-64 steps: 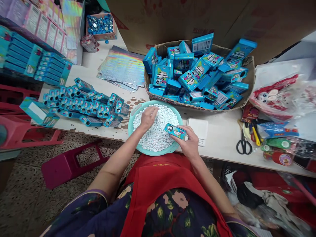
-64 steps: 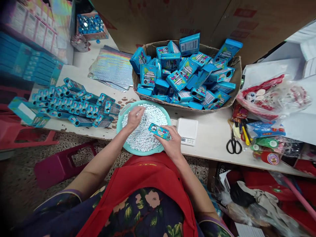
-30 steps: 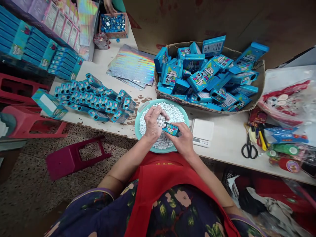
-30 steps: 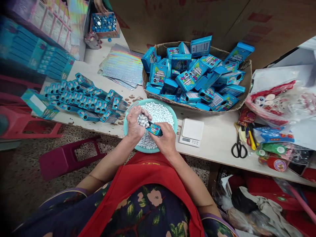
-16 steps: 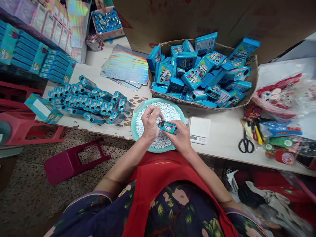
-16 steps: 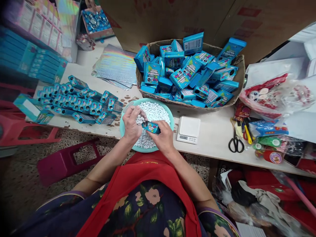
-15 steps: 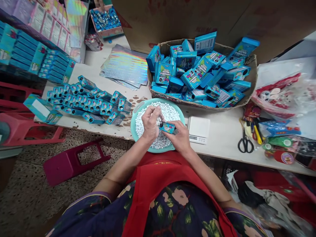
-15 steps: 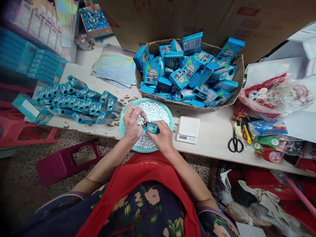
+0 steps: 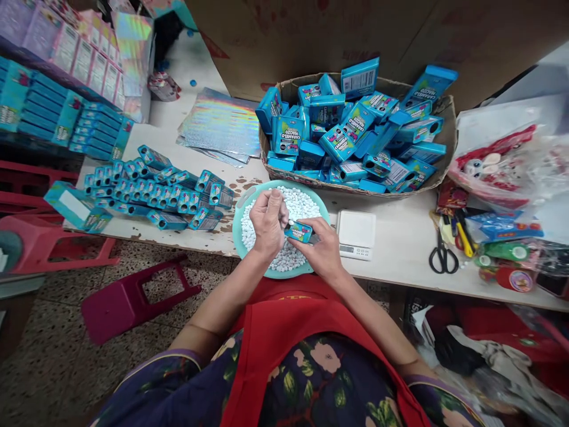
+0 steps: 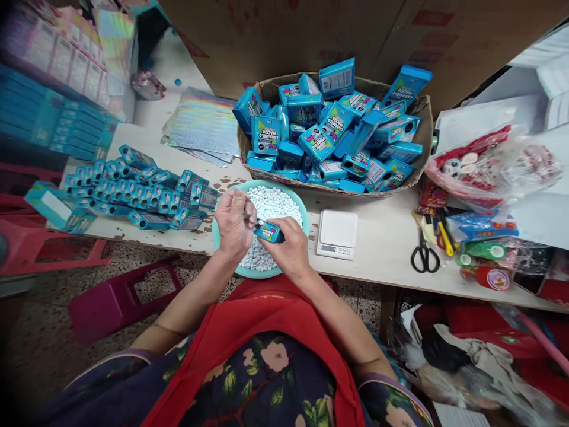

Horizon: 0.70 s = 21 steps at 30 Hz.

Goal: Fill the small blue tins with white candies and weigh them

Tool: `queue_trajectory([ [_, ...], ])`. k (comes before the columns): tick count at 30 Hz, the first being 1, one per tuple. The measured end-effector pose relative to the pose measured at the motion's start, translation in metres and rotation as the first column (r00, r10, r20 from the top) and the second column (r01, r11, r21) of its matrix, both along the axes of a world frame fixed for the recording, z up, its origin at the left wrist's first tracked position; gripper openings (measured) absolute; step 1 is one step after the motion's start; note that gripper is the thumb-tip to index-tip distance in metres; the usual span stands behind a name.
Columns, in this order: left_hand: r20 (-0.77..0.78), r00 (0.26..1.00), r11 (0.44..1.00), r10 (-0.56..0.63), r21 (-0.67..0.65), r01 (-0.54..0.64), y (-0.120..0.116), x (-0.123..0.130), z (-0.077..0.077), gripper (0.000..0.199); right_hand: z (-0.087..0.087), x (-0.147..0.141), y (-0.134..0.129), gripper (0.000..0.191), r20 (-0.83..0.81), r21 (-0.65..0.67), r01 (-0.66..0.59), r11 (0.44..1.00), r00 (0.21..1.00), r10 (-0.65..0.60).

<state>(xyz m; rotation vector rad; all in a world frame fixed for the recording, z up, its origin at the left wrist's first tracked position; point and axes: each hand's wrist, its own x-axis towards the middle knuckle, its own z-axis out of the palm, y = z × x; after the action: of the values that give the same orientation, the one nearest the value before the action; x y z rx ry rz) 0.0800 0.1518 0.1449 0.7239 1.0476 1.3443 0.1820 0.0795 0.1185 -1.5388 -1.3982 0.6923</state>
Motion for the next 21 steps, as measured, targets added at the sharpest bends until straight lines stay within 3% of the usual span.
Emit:
queue_trajectory([
  [4, 0.022, 0.998, 0.999, -0.052, 0.007, 0.051, 0.001, 0.0, 0.001, 0.038, -0.003, 0.003, -0.003, 0.029, 0.012, 0.028, 0.002, 1.0, 1.0, -0.002],
  [7, -0.014, 0.999, 0.998, -0.048, 0.029, 0.048, 0.001, 0.002, -0.006, 0.035, -0.006, 0.006, -0.005, 0.026, 0.08, 0.015, -0.012, 1.0, 0.997, 0.011],
  [12, -0.168, 0.951, 0.964, -0.26, 0.006, 0.265, -0.001, 0.006, -0.021, 0.031, -0.003, 0.012, -0.008, 0.025, 0.149, -0.02, -0.005, 1.0, 0.989, 0.008],
  [16, -0.143, 0.961, 0.97, -0.238, 0.014, 0.243, -0.002, 0.013, -0.016, 0.031, 0.0, 0.015, -0.01, 0.026, 0.075, -0.016, 0.04, 0.999, 0.996, -0.038],
  [21, -0.067, 0.973, 0.975, -0.222, -0.044, 0.22, 0.007, 0.008, -0.014, 0.033, -0.014, 0.029, -0.014, 0.032, -0.195, -0.105, 0.064, 0.992, 0.977, -0.083],
])
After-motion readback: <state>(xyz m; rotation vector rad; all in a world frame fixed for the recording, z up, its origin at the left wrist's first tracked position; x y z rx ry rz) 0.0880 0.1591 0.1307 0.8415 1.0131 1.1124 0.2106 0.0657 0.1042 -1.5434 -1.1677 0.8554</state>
